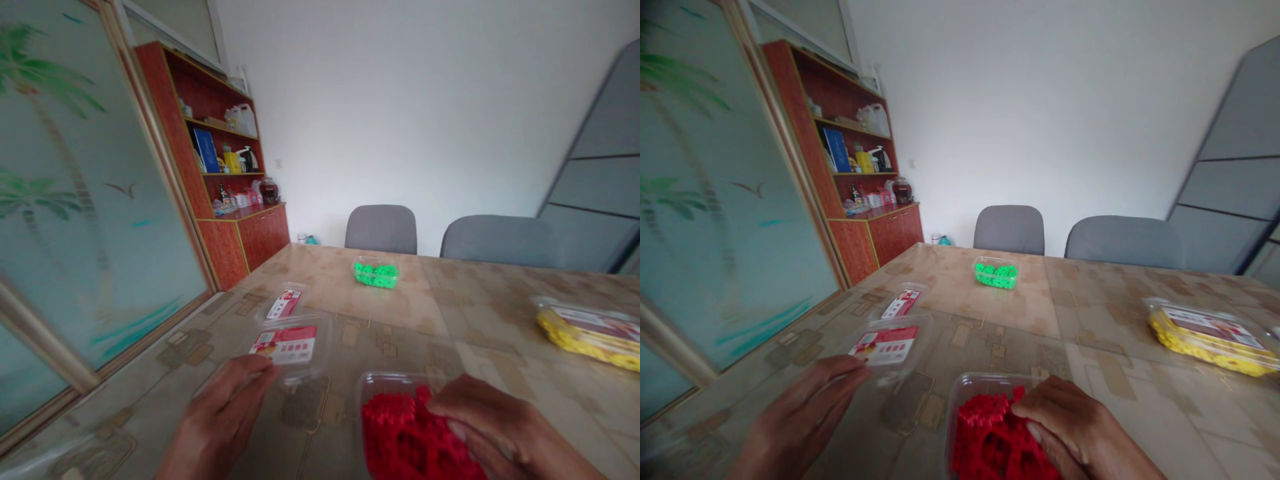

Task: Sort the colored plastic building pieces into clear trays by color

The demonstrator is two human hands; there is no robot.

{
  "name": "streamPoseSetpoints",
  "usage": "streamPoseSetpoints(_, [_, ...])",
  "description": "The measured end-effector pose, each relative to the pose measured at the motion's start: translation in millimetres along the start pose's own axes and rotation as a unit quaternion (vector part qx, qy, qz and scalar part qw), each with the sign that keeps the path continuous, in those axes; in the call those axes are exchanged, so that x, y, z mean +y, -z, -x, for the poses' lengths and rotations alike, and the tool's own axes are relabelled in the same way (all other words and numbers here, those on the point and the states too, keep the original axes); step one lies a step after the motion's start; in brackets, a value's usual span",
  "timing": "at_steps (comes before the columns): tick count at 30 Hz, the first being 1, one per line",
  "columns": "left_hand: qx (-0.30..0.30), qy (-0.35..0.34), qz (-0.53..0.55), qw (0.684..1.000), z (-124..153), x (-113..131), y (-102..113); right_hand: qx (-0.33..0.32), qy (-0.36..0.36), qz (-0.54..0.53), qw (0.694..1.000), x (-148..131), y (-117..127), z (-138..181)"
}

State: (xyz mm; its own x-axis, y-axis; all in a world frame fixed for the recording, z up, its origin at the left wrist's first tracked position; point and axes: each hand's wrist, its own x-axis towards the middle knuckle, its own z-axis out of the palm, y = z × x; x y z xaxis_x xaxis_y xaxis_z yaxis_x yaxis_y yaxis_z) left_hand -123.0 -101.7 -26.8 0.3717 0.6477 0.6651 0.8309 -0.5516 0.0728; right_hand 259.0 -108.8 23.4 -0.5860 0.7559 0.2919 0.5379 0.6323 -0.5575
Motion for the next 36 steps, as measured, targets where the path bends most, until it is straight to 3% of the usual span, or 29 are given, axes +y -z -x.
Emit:
streamPoseSetpoints(6, [0.042,-0.190,0.057,0.979,-45,51,10,0.045,-0.015,-0.024,0.999,4,-5,5])
streamPoseSetpoints(12, [0.046,-0.274,0.082,0.957,-71,88,-5,0.090,-0.113,-0.146,0.979,3,-13,7])
streamPoseSetpoints(15, [0.054,-0.293,0.099,0.949,-76,100,-11,0.094,-0.137,-0.223,0.961,0,-13,4])
streamPoseSetpoints(20, [0.003,-0.292,0.111,0.950,-80,109,-14,0.132,-0.162,-0.239,0.948,-1,-11,2])
streamPoseSetpoints(26, [0.093,-0.310,0.172,0.930,-79,110,-30,0.164,-0.228,-0.292,0.914,-5,-1,1])
streamPoseSetpoints(28, [0.089,-0.309,0.199,0.926,-80,111,-29,0.182,-0.250,-0.318,0.896,-4,-1,1])
streamPoseSetpoints(32, [0.023,-0.304,0.234,0.923,-83,113,-24,0.170,-0.238,-0.359,0.886,-2,-3,1])
streamPoseSetpoints(36, [0.033,-0.330,0.291,0.897,-83,108,-31,0.151,-0.239,-0.367,0.886,-2,-2,-2])
